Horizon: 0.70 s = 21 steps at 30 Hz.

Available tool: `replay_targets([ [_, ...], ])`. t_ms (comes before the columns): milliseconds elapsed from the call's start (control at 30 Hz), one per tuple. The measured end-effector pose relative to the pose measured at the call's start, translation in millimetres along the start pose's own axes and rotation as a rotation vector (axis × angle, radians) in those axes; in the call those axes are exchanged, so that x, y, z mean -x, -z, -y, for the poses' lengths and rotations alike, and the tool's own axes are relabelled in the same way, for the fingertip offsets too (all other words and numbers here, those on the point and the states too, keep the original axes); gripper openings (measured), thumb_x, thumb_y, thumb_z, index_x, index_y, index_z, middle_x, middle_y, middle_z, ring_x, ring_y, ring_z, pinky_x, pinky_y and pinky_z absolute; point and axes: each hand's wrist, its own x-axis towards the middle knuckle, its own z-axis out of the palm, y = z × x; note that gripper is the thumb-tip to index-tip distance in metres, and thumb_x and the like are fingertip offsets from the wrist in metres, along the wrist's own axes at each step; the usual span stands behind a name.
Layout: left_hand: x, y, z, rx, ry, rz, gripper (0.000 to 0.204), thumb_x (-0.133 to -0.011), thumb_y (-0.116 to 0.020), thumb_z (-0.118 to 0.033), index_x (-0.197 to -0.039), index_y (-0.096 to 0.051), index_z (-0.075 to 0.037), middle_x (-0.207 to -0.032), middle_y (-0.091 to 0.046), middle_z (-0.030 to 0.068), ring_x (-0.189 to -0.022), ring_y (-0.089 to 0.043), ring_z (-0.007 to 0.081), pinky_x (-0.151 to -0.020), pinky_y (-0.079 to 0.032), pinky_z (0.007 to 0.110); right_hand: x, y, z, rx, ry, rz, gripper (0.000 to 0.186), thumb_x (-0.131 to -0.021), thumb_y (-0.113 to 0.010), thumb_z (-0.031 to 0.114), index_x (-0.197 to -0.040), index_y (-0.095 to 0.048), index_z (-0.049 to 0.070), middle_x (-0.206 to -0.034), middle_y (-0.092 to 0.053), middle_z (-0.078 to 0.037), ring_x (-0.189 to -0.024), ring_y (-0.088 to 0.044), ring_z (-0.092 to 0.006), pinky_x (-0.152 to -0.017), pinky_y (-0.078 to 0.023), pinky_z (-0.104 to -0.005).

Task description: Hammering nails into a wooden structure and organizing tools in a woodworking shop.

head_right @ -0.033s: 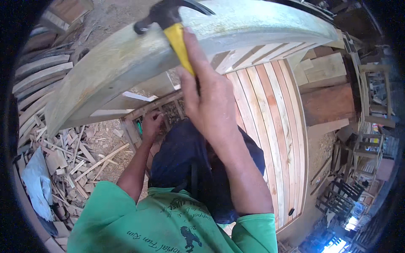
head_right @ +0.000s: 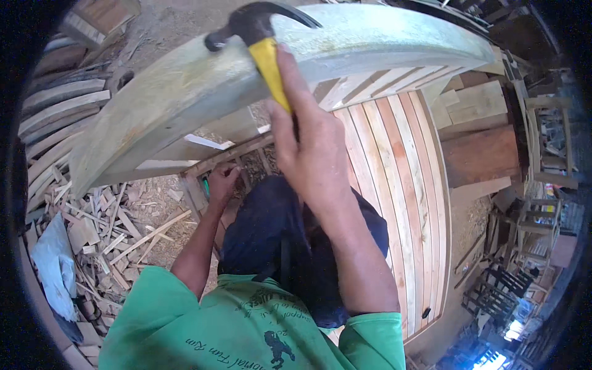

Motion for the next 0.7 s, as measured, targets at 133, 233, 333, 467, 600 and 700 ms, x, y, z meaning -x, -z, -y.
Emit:
replay_targets([
  [133, 2, 31, -11, 0.137, -0.130, -0.004, 0.019, -0.091, -0.069, -0.018, -0.095, -0.072, 0.000, -0.113, -0.070, 0.0144, -0.094, -0.070, 0.0264, -0.080, -0.055, 0.036, 4, -12, -5, -0.012, -0.045, -0.061, 0.061, -0.101, -0.056, 0.003, -0.158, -0.037, 0.013, -0.120, -0.069, -0.011, -0.070, -0.054, -0.0078, -0.066, -0.051, -0.0257],
  [233, 16, 58, -48, 0.560, -0.116, 0.025, 0.016, -0.093, -0.067, -0.014, -0.089, -0.064, 0.001, -0.112, -0.069, 0.0143, -0.098, -0.070, 0.0265, -0.085, -0.058, 0.036, 6, -14, -6, 0.057, -0.039, -0.088, 0.060, -0.102, -0.055, 0.008, -0.159, -0.037, 0.016, -0.096, -0.070, -0.008, -0.068, -0.055, -0.0080, -0.064, -0.051, -0.0264],
  [333, 27, 83, -77, 0.996, -0.077, 0.000, 0.010, -0.091, -0.059, -0.005, -0.082, -0.056, 0.000, -0.109, -0.068, 0.0167, -0.104, -0.070, 0.0305, -0.091, -0.060, 0.039, 3, -17, -8, 0.033, -0.043, -0.116, 0.061, -0.100, -0.056, 0.007, -0.158, -0.036, 0.011, -0.109, -0.071, -0.028, -0.078, -0.072, -0.0240, -0.069, -0.053, -0.0348],
  [467, 28, 108, -82, 1.257, -0.053, -0.007, 0.006, -0.083, -0.050, 0.002, -0.080, -0.052, -0.002, -0.101, -0.066, 0.0182, -0.094, -0.071, 0.0329, -0.083, -0.062, 0.041, 11, -13, 8, 0.038, -0.185, -0.056, 0.061, -0.100, -0.056, 0.006, -0.157, -0.038, 0.011, -0.091, -0.070, -0.024, -0.070, -0.067, -0.0212, -0.065, -0.051, -0.0342],
  [600, 34, 135, -56, 1.263, -0.112, 0.008, 0.009, -0.081, -0.057, -0.013, -0.081, -0.053, -0.005, -0.087, -0.064, 0.0155, -0.070, -0.064, 0.0293, -0.064, -0.058, 0.039, 33, -33, 25, 0.047, -0.164, -0.016, 0.060, -0.099, -0.056, 0.003, -0.156, -0.040, 0.012, -0.099, -0.070, -0.024, -0.076, -0.068, -0.0230, -0.071, -0.053, -0.0363],
  [700, 42, 152, -44, 1.240, -0.085, 0.033, 0.007, -0.086, -0.054, -0.009, -0.079, -0.053, -0.007, -0.089, -0.070, 0.0140, -0.069, -0.069, 0.0269, -0.066, -0.062, 0.041, 32, -49, 59, 0.068, -0.096, 0.048, 0.058, -0.098, -0.058, 0.004, -0.154, -0.045, 0.013, -0.107, -0.071, -0.025, -0.088, -0.073, -0.0284, -0.079, -0.055, -0.0390],
])
